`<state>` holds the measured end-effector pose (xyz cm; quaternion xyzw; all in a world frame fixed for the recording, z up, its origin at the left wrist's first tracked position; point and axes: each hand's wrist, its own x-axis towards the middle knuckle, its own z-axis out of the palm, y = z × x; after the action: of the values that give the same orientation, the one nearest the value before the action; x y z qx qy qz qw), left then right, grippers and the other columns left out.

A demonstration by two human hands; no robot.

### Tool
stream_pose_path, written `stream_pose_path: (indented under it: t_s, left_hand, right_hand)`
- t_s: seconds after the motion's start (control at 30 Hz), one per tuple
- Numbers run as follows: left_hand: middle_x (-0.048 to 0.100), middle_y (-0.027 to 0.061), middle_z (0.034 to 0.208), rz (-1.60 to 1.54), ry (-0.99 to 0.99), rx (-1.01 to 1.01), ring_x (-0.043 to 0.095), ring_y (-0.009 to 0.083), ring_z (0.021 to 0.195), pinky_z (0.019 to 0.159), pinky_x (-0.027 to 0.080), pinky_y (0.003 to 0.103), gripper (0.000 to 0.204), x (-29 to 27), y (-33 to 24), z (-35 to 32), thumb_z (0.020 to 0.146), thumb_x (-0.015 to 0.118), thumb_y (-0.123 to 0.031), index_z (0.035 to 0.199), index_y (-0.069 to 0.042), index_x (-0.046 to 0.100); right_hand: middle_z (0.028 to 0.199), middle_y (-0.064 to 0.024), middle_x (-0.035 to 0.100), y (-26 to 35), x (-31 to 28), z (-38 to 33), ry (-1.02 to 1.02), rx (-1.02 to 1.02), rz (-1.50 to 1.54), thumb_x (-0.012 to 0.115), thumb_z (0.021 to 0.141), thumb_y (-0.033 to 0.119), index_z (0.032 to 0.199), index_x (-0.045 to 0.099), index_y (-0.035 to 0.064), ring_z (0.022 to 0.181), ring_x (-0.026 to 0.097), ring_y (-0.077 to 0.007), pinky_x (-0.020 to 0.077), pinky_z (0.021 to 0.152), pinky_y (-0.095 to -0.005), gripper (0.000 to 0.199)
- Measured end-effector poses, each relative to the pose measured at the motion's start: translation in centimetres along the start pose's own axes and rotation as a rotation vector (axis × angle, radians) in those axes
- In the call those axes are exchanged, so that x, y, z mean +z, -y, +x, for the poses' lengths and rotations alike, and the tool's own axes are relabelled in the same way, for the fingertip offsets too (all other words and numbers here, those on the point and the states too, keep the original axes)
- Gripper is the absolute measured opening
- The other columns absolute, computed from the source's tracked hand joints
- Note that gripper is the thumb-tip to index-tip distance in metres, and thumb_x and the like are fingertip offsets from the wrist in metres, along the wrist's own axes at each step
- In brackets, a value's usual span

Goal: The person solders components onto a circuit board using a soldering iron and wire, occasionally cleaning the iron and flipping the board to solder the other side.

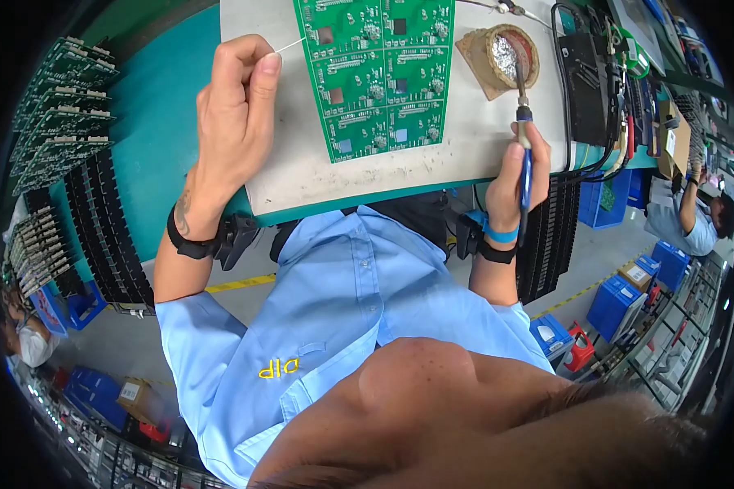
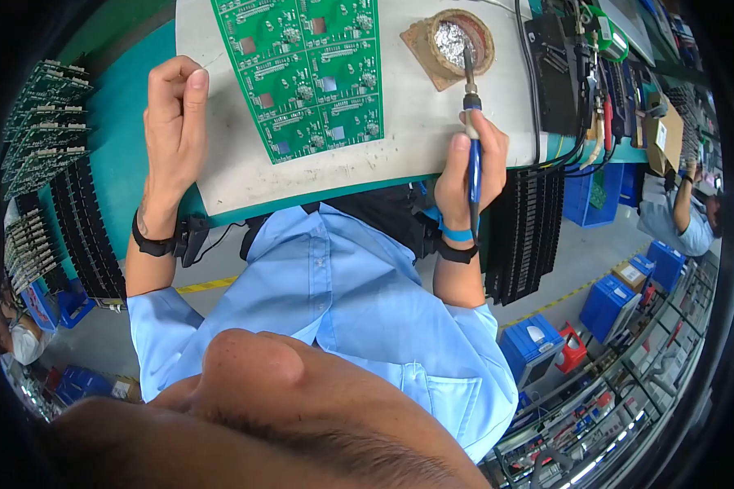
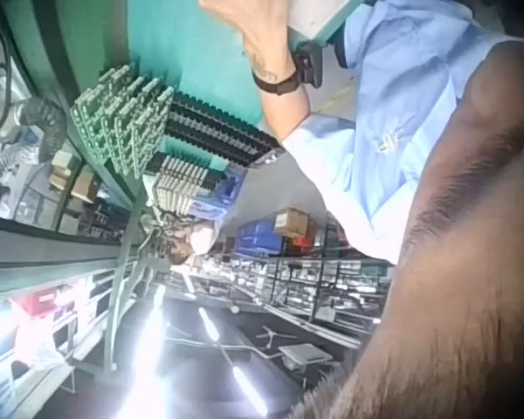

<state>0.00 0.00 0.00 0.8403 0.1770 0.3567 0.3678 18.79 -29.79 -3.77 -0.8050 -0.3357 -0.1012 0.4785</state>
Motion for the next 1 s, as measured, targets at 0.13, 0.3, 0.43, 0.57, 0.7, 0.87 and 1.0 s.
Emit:
stream_pose_path:
  t_s: [0.13,0.3,0.43,0.57,0.7,0.87,1.0]
  left_hand:
    - [0.058,0.0015,0.075,0.054,0.073,-0.139,0.049,0.0099,0.061,0.055,0.040,0.025,0.020,-0.7,-0.4,-0.7,0.107,0.061,-0.018,0.117,-0.004,0.051]
    - [0.057,0.0012,0.077,-0.106,-0.004,-0.188,0.048,0.0080,0.063,0.056,0.039,0.025,0.015,-1.2,1.2,-1.0,0.104,0.064,-0.014,0.110,-0.001,0.057]
    - [0.056,-0.0026,0.084,-0.158,0.003,-0.120,0.043,0.0024,0.068,0.058,0.033,0.021,0.018,-1.8,0.5,0.0,0.108,0.059,-0.018,0.113,-0.001,0.055]
    - [0.058,-0.0029,0.085,0.020,0.022,-0.042,0.047,0.0029,0.069,0.060,0.036,0.020,0.014,-1.4,-1.1,1.5,0.105,0.063,-0.013,0.111,0.000,0.061]
    - [0.058,0.0000,0.080,0.052,0.022,0.047,0.050,0.0066,0.066,0.059,0.041,0.022,0.008,-0.5,-1.1,1.7,0.100,0.068,-0.007,0.105,0.000,0.065]
    - [0.058,0.0043,0.073,0.166,-0.003,0.234,0.053,0.0132,0.060,0.056,0.046,0.026,0.006,-0.2,-0.9,0.9,0.090,0.072,0.000,0.093,-0.002,0.068]
    - [0.058,0.0042,0.073,0.141,-0.045,0.248,0.053,0.0135,0.060,0.054,0.045,0.027,0.009,-0.5,-1.2,0.8,0.087,0.074,0.002,0.091,-0.003,0.068]
  right_hand:
    - [0.117,-0.0228,0.069,0.9,0.8,-0.7,-0.172,-0.143,0.208,0.056,0.103,0.013,0.135,0.057,-0.0074,0.098,0.067,-0.0251,0.0529,0.090,-0.0366,0.038]
    - [0.111,-0.0234,0.069,2.0,2.4,0.4,-0.064,-0.292,0.260,0.056,0.101,0.010,0.131,0.058,-0.0091,0.095,0.067,-0.0243,0.0530,0.088,-0.0359,0.036]
    - [0.110,-0.0231,0.070,1.6,2.5,0.0,-0.026,-0.288,0.252,0.056,0.100,0.009,0.131,0.058,-0.0094,0.096,0.067,-0.0246,0.0530,0.088,-0.0361,0.036]
    - [0.110,-0.0228,0.070,1.7,2.4,-0.2,-0.026,-0.251,0.272,0.056,0.100,0.009,0.131,0.058,-0.0094,0.095,0.067,-0.0247,0.0530,0.087,-0.0360,0.036]
    - [0.109,-0.0225,0.070,1.9,2.5,-0.2,-0.026,-0.245,0.271,0.056,0.100,0.009,0.131,0.059,-0.0088,0.094,0.066,-0.0243,0.0527,0.086,-0.0358,0.036]
    - [0.107,-0.0228,0.070,1.8,2.8,-0.3,-0.054,-0.236,0.289,0.056,0.100,0.012,0.132,0.059,-0.0080,0.093,0.065,-0.0241,0.0521,0.085,-0.0360,0.037]
    - [0.105,-0.0232,0.070,1.8,2.9,-0.3,-0.068,-0.250,0.305,0.056,0.101,0.014,0.131,0.059,-0.0077,0.091,0.065,-0.0253,0.0517,0.084,-0.0371,0.038]
